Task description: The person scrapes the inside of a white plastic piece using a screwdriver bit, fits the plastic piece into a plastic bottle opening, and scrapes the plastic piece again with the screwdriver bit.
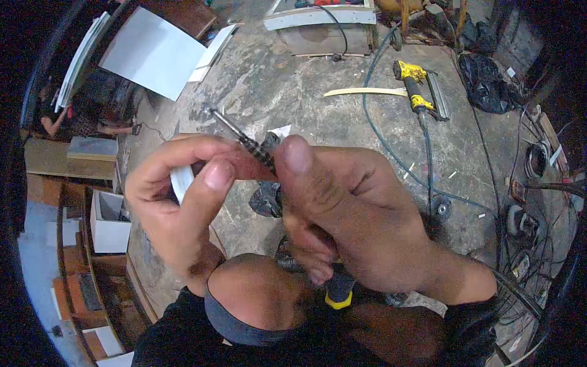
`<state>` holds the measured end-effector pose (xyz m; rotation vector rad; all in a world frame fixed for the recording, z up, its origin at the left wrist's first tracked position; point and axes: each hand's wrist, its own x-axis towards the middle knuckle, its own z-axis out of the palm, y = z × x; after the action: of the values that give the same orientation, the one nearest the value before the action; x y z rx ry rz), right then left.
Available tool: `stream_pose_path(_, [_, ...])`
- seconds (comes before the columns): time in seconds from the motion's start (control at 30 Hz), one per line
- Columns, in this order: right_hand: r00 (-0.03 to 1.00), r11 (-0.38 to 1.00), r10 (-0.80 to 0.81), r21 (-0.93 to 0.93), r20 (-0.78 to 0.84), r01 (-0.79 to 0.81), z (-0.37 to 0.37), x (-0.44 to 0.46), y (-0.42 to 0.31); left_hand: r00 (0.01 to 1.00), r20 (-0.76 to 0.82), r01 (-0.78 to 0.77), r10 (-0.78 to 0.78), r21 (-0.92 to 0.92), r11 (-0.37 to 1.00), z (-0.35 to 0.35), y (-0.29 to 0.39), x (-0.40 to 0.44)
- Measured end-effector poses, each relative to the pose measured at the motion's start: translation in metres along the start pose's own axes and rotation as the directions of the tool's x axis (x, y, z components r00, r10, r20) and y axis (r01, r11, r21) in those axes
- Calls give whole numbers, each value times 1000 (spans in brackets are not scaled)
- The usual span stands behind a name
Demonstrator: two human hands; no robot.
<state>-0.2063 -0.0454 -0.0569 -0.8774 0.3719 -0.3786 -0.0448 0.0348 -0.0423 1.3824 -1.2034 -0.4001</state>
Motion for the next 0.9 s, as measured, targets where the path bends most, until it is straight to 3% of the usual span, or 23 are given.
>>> stream_pose_path(0.3, [998, 999, -31, 29, 45, 30, 1, -2, -4, 999, -20, -41, 41, -4, 999, 0, 4, 1])
stream_pose_path(0.4, [1000, 1000, -20, -13, 18, 20, 2, -2, -5, 988, 71, -148, 140, 122, 981, 2, 3, 1])
stream_pose_path(0.47, [999, 999, -29, -14, 26, 30, 3, -2, -5, 986, 48, -166, 160, 154, 974, 2, 1, 2])
stream_pose_path(0.6, [998, 994, -58, -93, 29, 61, 0, -3, -4, 957, -290, -36, 29, -20, 999, -4, 5, 11])
stream_pose_path(0.67, [997, 976, -67, -205, 23, 71, -7, -2, -6, 982, -82, 106, -168, -500, 859, -17, 2, 18])
stream_pose_path(0.73, [939, 896, -332, -342, -90, 284, 2, 0, 7, 959, 124, 247, -256, -809, 533, -23, 4, 30])
stream_pose_path(0.77, [895, 828, -440, -424, -81, 368, 6, -1, 9, 932, 296, 356, -210, -854, 378, -30, 1, 38])
stream_pose_path(0.83, [784, 635, -621, -591, -8, 497, 7, -5, 8, 898, 315, 387, -307, -898, 210, -29, 9, 46])
stream_pose_path(0.9, [689, 414, -714, -721, 122, 556, 1, -9, -1, 872, 341, 447, -351, -848, 285, -25, 27, 52])
